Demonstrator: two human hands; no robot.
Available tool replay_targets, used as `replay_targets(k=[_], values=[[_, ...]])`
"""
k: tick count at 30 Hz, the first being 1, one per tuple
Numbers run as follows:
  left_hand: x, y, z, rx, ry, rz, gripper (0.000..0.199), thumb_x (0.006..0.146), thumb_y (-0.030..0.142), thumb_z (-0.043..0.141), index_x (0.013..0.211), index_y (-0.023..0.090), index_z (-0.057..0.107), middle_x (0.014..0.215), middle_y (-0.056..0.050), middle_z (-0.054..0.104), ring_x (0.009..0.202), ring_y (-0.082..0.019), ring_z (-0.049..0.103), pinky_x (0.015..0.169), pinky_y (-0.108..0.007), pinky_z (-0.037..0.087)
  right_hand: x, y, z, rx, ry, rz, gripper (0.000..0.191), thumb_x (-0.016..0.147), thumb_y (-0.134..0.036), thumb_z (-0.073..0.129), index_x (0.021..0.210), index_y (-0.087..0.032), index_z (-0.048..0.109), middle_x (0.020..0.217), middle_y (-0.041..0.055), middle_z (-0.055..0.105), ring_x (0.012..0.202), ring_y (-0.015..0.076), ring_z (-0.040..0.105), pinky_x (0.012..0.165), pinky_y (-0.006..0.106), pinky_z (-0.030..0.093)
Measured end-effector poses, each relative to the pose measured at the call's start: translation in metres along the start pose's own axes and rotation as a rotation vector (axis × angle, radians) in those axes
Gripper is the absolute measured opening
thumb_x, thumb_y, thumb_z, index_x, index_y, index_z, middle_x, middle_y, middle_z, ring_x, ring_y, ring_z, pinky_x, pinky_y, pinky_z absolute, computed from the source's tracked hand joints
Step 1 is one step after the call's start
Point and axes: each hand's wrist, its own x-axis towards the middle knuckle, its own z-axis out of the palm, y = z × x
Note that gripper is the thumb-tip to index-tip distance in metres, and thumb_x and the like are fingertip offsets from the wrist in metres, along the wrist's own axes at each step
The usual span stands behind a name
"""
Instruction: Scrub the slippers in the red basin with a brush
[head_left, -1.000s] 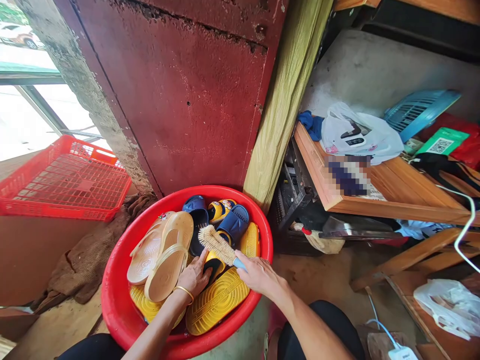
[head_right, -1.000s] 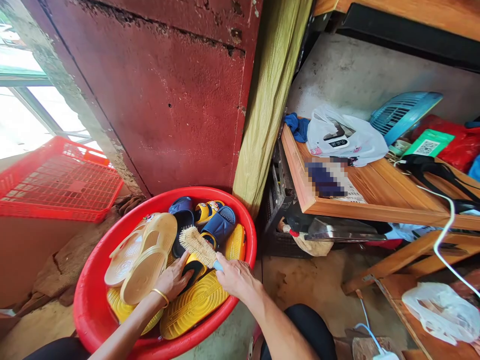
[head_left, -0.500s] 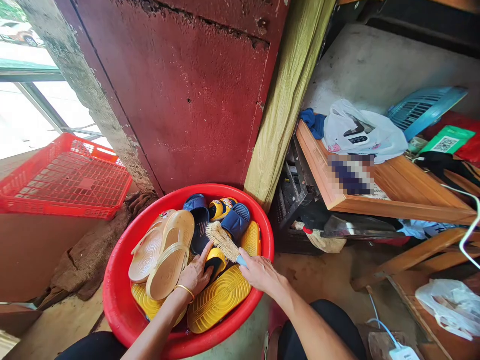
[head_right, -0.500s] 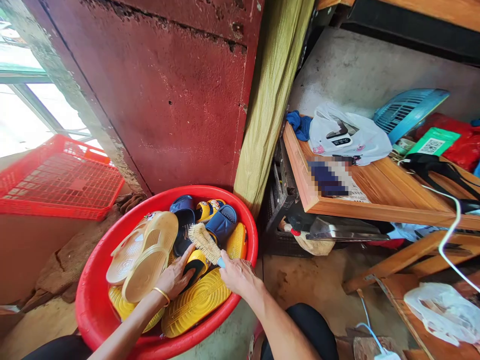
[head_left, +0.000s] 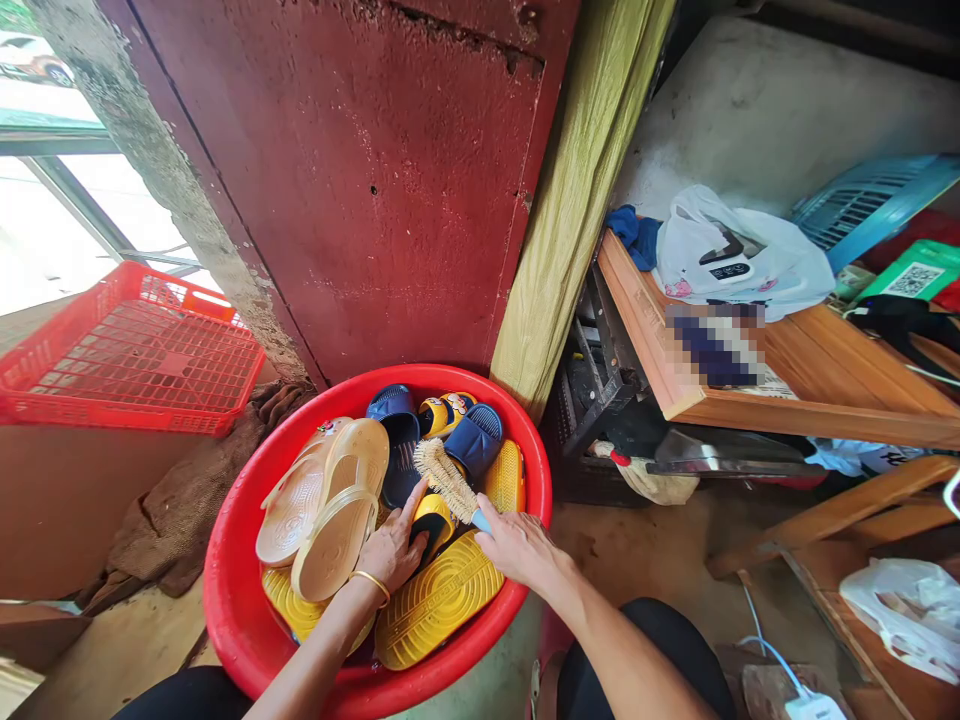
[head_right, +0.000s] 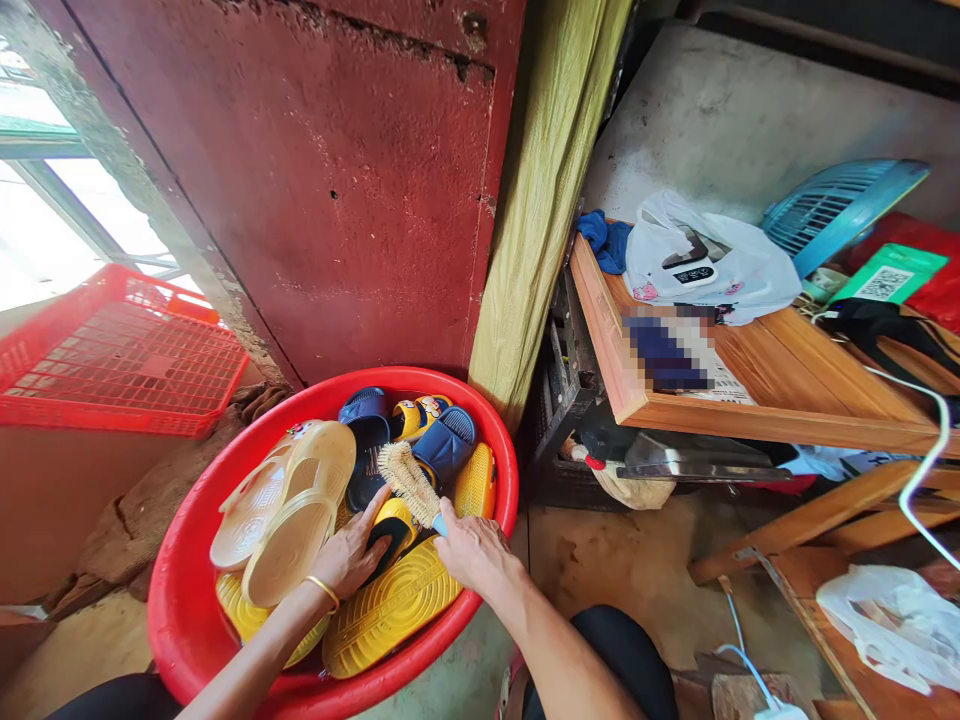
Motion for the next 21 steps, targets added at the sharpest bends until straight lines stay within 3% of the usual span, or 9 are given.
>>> replay_targets(k=[5, 8, 14, 18, 21], values=[[0.0, -0.002, 0.001, -0.059, 0.042, 0.012, 0.079, 0.09, 0.026, 0.044, 0.159, 0.02, 0.008, 0.145, -0.016, 0.055, 0.127, -0.028, 0.059, 0.102, -0.04, 0.044, 0.002, -0.001, 0.003, 0.039, 0.053, -0.018, 0.064, 0.099, -0.037, 0.037, 0.16, -0.026, 0.019, 0.111, 0.011, 0.073, 0.097, 0.0296, 0.069, 0.082, 0.039, 0.05], [-0.001, -0.001, 0.001, -0.108, 0.085, -0.024, 0.08, 0.091, 0.029, 0.042, 0.159, 0.016, 0.002, 0.143, -0.019, 0.057, 0.126, -0.03, 0.06, 0.101, -0.043, 0.045, -0.002, -0.002, -0.006, 0.082, 0.038, -0.041, 0.062, 0.099, -0.032, 0.037, 0.159, -0.028, 0.023, 0.113, 0.0094, 0.073, 0.099, 0.0288, 0.069, 0.084, 0.039, 0.05], [0.004, -0.002, 0.001, -0.139, 0.127, -0.181, 0.072, 0.091, 0.036, 0.042, 0.154, 0.01, 0.02, 0.137, -0.021, 0.061, 0.119, -0.032, 0.064, 0.098, -0.042, 0.046, -0.029, -0.005, -0.031, 0.16, 0.015, -0.114, 0.056, 0.096, -0.03, 0.04, 0.152, -0.039, 0.04, 0.108, 0.0024, 0.075, 0.097, 0.026, 0.07, 0.083, 0.034, 0.049], [0.006, -0.002, -0.002, -0.112, 0.09, -0.188, 0.06, 0.091, 0.037, 0.041, 0.146, 0.013, 0.033, 0.125, -0.017, 0.069, 0.111, -0.029, 0.068, 0.093, -0.038, 0.048, -0.034, -0.006, -0.023, 0.093, 0.045, -0.053, 0.055, 0.097, -0.032, 0.041, 0.151, -0.041, 0.039, 0.107, 0.0028, 0.075, 0.097, 0.0273, 0.069, 0.084, 0.037, 0.049], [0.004, 0.004, -0.004, -0.056, 0.077, -0.127, 0.05, 0.092, 0.033, 0.04, 0.139, 0.018, 0.04, 0.118, -0.014, 0.072, 0.105, -0.028, 0.07, 0.088, -0.037, 0.049, -0.027, -0.002, -0.017, 0.007, 0.139, 0.045, 0.056, 0.099, -0.033, 0.039, 0.155, -0.036, 0.034, 0.107, 0.0073, 0.074, 0.099, 0.0281, 0.069, 0.086, 0.037, 0.05]])
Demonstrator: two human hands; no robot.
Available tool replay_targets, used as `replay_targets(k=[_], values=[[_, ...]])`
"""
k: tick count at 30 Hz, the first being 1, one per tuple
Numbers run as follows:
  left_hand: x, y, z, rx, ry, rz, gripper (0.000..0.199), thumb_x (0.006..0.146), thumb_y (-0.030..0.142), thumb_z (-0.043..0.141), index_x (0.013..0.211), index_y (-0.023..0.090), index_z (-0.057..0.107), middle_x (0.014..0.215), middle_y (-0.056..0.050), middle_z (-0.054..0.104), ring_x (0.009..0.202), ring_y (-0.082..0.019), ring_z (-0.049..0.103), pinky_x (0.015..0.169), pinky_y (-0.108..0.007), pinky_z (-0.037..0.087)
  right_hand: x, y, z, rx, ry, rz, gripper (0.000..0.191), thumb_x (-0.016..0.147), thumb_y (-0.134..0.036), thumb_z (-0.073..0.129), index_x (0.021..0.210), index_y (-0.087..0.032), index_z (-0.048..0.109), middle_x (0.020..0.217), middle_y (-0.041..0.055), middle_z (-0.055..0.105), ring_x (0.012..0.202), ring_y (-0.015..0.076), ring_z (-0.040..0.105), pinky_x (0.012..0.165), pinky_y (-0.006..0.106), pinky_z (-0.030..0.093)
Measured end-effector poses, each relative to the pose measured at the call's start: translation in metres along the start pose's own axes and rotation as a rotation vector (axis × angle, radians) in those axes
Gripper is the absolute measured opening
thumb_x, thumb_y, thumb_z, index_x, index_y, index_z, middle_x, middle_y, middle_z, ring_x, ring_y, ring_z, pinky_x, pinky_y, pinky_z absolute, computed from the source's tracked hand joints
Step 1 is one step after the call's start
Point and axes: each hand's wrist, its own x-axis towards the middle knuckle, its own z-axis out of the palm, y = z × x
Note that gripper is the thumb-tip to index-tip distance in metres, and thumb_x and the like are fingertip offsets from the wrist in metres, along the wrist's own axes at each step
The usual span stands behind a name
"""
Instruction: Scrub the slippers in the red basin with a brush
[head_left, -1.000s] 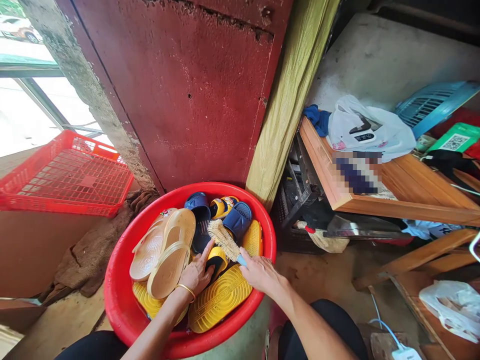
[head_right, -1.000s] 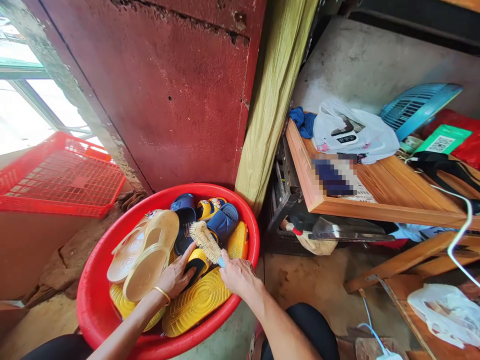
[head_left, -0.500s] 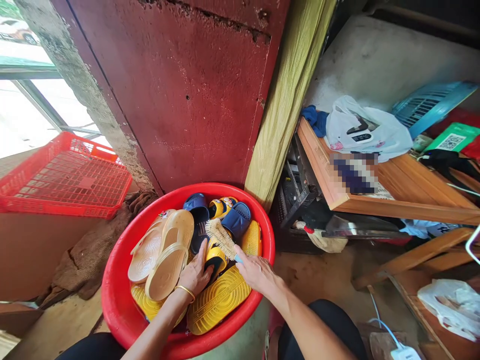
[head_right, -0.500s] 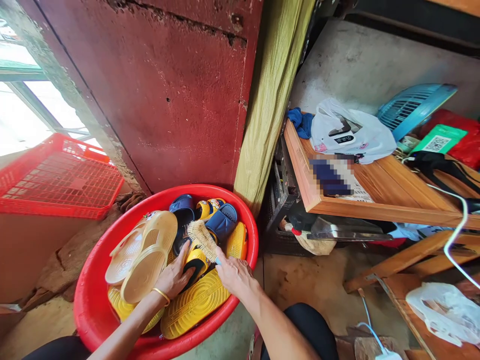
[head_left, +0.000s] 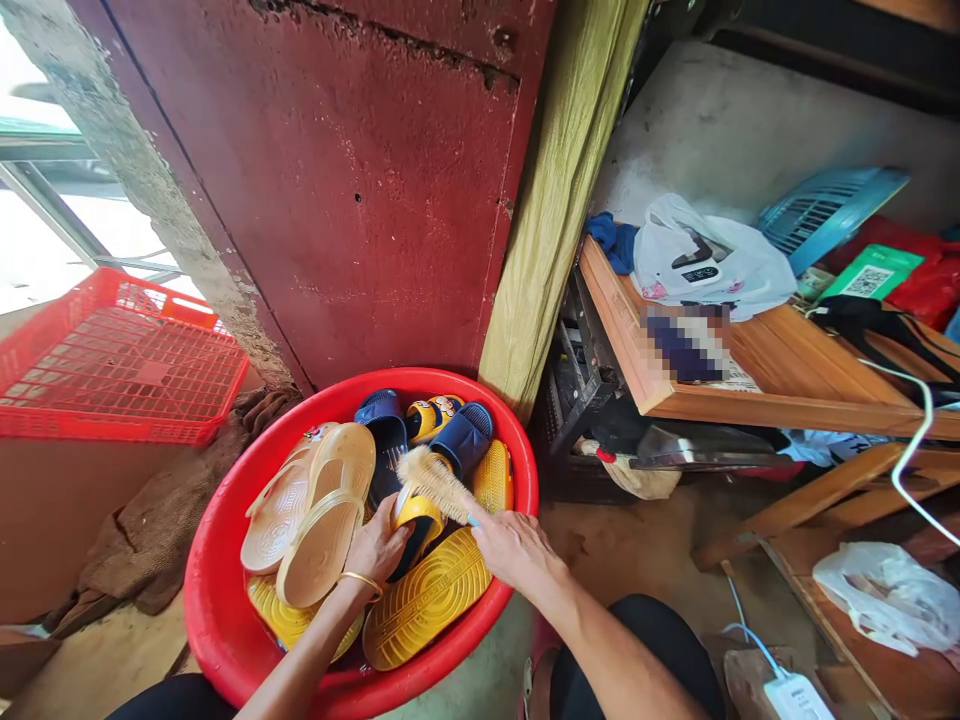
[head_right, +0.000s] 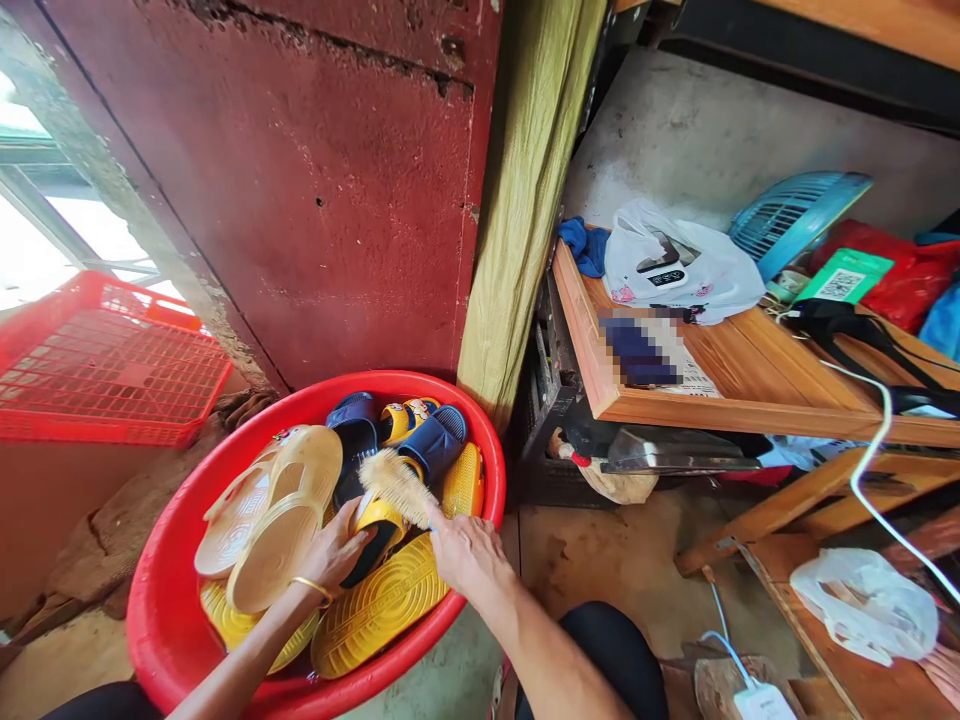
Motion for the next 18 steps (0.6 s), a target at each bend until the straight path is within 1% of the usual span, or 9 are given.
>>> replay_targets(k=[1, 3, 6, 8, 10, 13, 16, 18], values=[[-0.001, 0.002, -0.001, 0.025, 0.009, 0.023, 0.048, 0.092, 0.031, 0.039, 0.138, 0.018, 0.04, 0.118, -0.014, 0.072, 0.105, -0.028, 0.07, 0.087, -0.037, 0.049, 0.003, 0.001, 0.0, -0.017, 0.016, 0.019, 0.057, 0.099, -0.032, 0.039, 0.156, -0.034, 0.032, 0.107, 0.0085, 0.074, 0.098, 0.0279, 0.069, 0.086, 0.037, 0.05], [-0.004, 0.006, -0.002, 0.082, 0.018, 0.055, 0.046, 0.092, 0.029, 0.038, 0.137, 0.018, 0.039, 0.118, -0.016, 0.072, 0.103, -0.03, 0.071, 0.085, -0.038, 0.049, 0.006, 0.003, -0.001, -0.026, 0.006, 0.022, 0.059, 0.099, -0.03, 0.04, 0.157, -0.031, 0.029, 0.105, 0.0091, 0.075, 0.095, 0.0269, 0.07, 0.084, 0.034, 0.05], [-0.005, 0.009, -0.003, 0.117, 0.011, 0.029, 0.04, 0.092, 0.029, 0.039, 0.131, 0.018, 0.042, 0.112, -0.016, 0.074, 0.099, -0.03, 0.072, 0.08, -0.036, 0.049, 0.003, 0.0, -0.001, -0.009, -0.045, -0.063, 0.059, 0.099, -0.029, 0.04, 0.157, -0.033, 0.028, 0.1, 0.0067, 0.076, 0.089, 0.0249, 0.072, 0.077, 0.031, 0.051], [-0.004, 0.008, -0.004, 0.089, 0.01, 0.004, 0.034, 0.092, 0.029, 0.04, 0.125, 0.02, 0.046, 0.107, -0.014, 0.075, 0.096, -0.028, 0.072, 0.078, -0.034, 0.048, -0.003, -0.005, 0.001, -0.015, -0.043, -0.101, 0.058, 0.099, -0.03, 0.039, 0.156, -0.034, 0.03, 0.098, 0.0064, 0.077, 0.086, 0.0244, 0.072, 0.074, 0.03, 0.051], [-0.003, 0.006, -0.006, 0.034, 0.018, 0.0, 0.032, 0.091, 0.029, 0.042, 0.122, 0.021, 0.047, 0.104, -0.011, 0.075, 0.095, -0.026, 0.072, 0.08, -0.033, 0.048, -0.006, -0.008, 0.004, -0.052, -0.006, -0.072, 0.057, 0.099, -0.028, 0.04, 0.155, -0.032, 0.033, 0.097, 0.0074, 0.076, 0.086, 0.0246, 0.073, 0.075, 0.03, 0.052], [-0.003, 0.005, -0.009, -0.043, 0.055, 0.016, 0.037, 0.089, 0.029, 0.044, 0.125, 0.02, 0.049, 0.106, -0.01, 0.075, 0.098, -0.025, 0.071, 0.083, -0.033, 0.049, -0.002, -0.007, 0.003, -0.095, 0.061, -0.011, 0.056, 0.099, -0.028, 0.042, 0.154, -0.029, 0.035, 0.1, 0.0092, 0.076, 0.091, 0.0261, 0.072, 0.079, 0.033, 0.052], [-0.004, 0.005, -0.016, -0.093, 0.107, 0.04, 0.039, 0.089, 0.031, 0.045, 0.126, 0.021, 0.049, 0.111, -0.009, 0.074, 0.1, -0.024, 0.07, 0.083, -0.032, 0.05, 0.008, -0.003, -0.002, -0.092, 0.058, 0.009, 0.057, 0.101, -0.03, 0.04, 0.157, -0.026, 0.03, 0.099, 0.0098, 0.076, 0.091, 0.026, 0.072, 0.079, 0.034, 0.052], [-0.007, 0.006, -0.022, -0.073, 0.124, 0.025, 0.041, 0.089, 0.032, 0.044, 0.128, 0.02, 0.049, 0.113, -0.01, 0.074, 0.102, -0.025, 0.07, 0.083, -0.033, 0.05, 0.012, 0.001, -0.003, -0.088, 0.052, 0.02, 0.058, 0.101, -0.03, 0.04, 0.157, -0.025, 0.028, 0.097, 0.0097, 0.076, 0.089, 0.0255, 0.072, 0.078, 0.033, 0.053]])
